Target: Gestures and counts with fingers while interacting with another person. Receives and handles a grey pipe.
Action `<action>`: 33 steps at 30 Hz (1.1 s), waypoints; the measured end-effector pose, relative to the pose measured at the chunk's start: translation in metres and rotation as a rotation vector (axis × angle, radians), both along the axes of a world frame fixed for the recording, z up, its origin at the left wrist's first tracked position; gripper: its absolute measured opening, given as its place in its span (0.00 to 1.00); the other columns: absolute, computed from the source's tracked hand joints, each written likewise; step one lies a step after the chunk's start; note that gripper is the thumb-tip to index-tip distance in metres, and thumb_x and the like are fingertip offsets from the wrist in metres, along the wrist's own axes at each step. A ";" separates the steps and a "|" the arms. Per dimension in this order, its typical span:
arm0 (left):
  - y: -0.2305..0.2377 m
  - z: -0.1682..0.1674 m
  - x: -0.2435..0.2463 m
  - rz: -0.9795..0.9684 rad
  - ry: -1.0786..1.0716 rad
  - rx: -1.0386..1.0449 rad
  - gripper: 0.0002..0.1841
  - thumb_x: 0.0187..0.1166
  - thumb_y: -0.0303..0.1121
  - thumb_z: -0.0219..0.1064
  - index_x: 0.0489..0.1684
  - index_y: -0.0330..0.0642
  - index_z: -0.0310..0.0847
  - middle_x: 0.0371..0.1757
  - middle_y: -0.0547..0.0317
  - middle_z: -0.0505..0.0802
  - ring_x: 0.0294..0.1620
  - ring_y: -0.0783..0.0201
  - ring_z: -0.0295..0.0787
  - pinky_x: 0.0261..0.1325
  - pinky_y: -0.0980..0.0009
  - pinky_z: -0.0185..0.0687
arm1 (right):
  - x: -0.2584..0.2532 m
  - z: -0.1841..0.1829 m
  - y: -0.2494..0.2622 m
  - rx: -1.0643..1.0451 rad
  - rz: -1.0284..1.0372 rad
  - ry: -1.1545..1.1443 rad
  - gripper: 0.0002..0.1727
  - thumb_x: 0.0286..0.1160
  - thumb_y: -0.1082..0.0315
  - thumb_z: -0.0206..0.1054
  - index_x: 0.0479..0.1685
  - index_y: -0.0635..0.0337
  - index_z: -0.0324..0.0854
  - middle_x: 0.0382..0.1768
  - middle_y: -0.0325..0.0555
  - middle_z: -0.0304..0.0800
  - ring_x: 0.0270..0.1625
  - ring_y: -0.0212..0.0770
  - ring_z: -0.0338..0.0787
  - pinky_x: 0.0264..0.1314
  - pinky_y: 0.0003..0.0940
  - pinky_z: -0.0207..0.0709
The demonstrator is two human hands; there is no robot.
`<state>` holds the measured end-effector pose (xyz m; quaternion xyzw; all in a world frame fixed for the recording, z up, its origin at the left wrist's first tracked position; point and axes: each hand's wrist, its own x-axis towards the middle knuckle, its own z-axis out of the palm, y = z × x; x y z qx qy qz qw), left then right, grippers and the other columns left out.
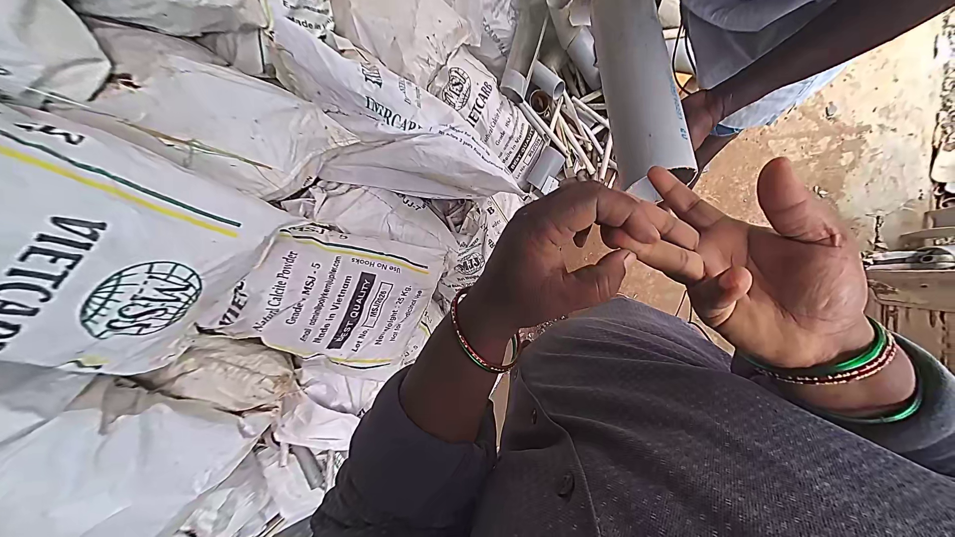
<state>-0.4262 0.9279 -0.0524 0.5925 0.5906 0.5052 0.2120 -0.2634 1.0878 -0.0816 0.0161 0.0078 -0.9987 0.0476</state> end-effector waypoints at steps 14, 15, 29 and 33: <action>0.000 0.000 0.013 0.086 -0.023 -0.049 0.08 0.77 0.31 0.65 0.44 0.36 0.84 0.44 0.63 0.88 0.48 0.79 0.81 0.48 0.83 0.75 | 0.004 -0.002 0.001 0.062 -0.045 0.025 0.42 0.88 0.32 0.37 0.93 0.47 0.45 0.84 0.56 0.72 0.71 0.53 0.89 0.50 0.35 0.92; 0.000 0.000 0.013 0.080 -0.024 -0.049 0.09 0.76 0.31 0.65 0.45 0.36 0.83 0.45 0.63 0.88 0.49 0.79 0.81 0.49 0.83 0.75 | 0.004 -0.003 0.000 0.061 -0.049 0.022 0.42 0.88 0.32 0.38 0.93 0.48 0.45 0.83 0.56 0.73 0.71 0.53 0.89 0.50 0.36 0.92; -0.008 -0.008 0.013 0.145 0.060 -0.128 0.18 0.76 0.30 0.64 0.62 0.32 0.79 0.61 0.52 0.90 0.62 0.69 0.85 0.62 0.73 0.81 | 0.012 -0.015 0.018 0.705 -0.293 -0.019 0.27 0.90 0.44 0.53 0.77 0.51 0.74 0.70 0.47 0.88 0.60 0.43 0.95 0.47 0.31 0.93; -0.042 -0.020 0.002 0.288 0.017 -0.188 0.23 0.83 0.40 0.64 0.69 0.33 0.75 0.66 0.52 0.90 0.62 0.69 0.87 0.61 0.71 0.84 | 0.017 -0.050 0.062 1.565 -0.725 -0.451 0.15 0.84 0.57 0.62 0.63 0.51 0.74 0.54 0.31 0.87 0.51 0.28 0.91 0.50 0.26 0.88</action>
